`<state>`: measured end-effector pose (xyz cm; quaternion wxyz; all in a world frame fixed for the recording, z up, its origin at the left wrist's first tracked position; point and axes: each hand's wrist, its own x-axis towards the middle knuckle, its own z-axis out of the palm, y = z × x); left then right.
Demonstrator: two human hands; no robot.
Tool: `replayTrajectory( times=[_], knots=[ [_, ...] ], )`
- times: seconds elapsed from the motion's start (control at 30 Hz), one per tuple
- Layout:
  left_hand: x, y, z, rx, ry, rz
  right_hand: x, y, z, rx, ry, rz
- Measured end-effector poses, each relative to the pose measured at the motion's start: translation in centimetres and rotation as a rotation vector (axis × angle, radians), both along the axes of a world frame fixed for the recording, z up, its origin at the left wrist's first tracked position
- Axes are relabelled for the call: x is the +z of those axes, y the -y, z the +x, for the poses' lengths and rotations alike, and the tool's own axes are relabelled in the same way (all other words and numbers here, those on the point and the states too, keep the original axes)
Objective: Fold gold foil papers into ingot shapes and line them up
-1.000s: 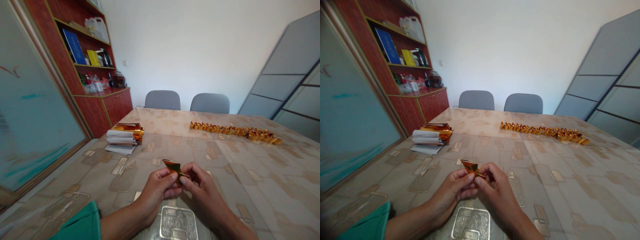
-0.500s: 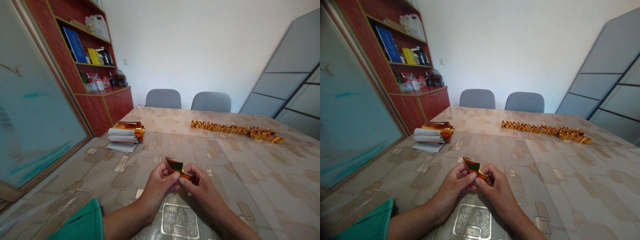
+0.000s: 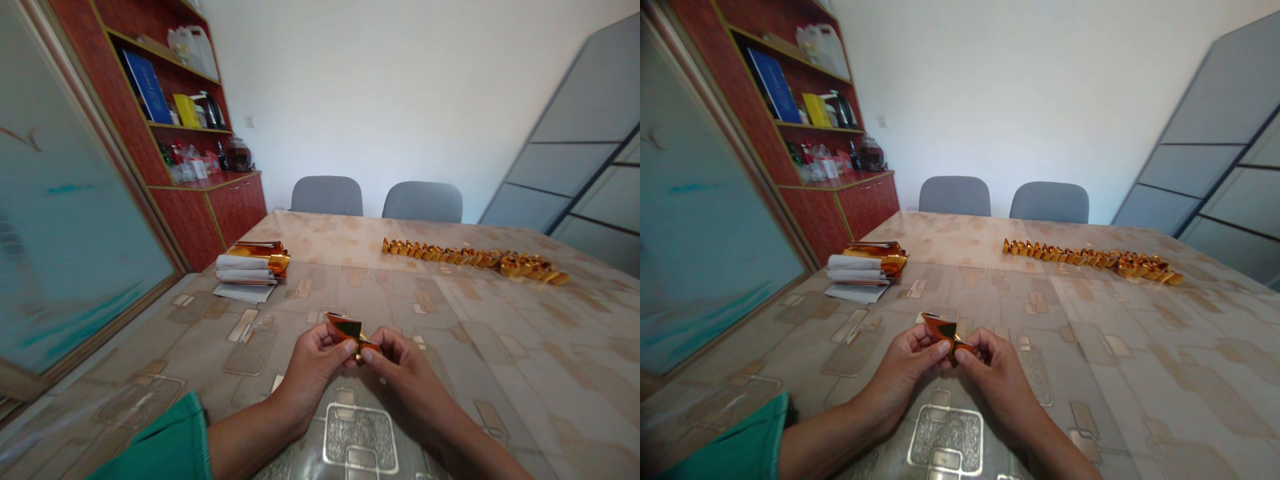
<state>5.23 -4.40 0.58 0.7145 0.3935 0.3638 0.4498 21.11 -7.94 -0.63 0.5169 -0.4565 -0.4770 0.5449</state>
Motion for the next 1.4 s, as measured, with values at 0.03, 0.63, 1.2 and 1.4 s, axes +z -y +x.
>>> replayTrajectory(
  times=[0.03,0.63,1.2,1.4],
  knots=[
    [0.0,0.0,0.0,-0.005,-0.001,0.008,-0.1,0.0,0.0,-0.009,0.000,0.009],
    [0.3,-0.4,-0.4,-0.072,0.046,-0.102,0.8,0.3,0.5,-0.119,0.144,0.132],
    [0.2,0.0,-0.6,-0.151,-0.237,0.308,1.9,0.1,1.9,-0.059,0.635,0.584],
    [0.5,0.2,-0.6,-0.124,-0.228,0.411,1.1,0.3,1.3,-0.049,0.306,0.239]
  ],
)
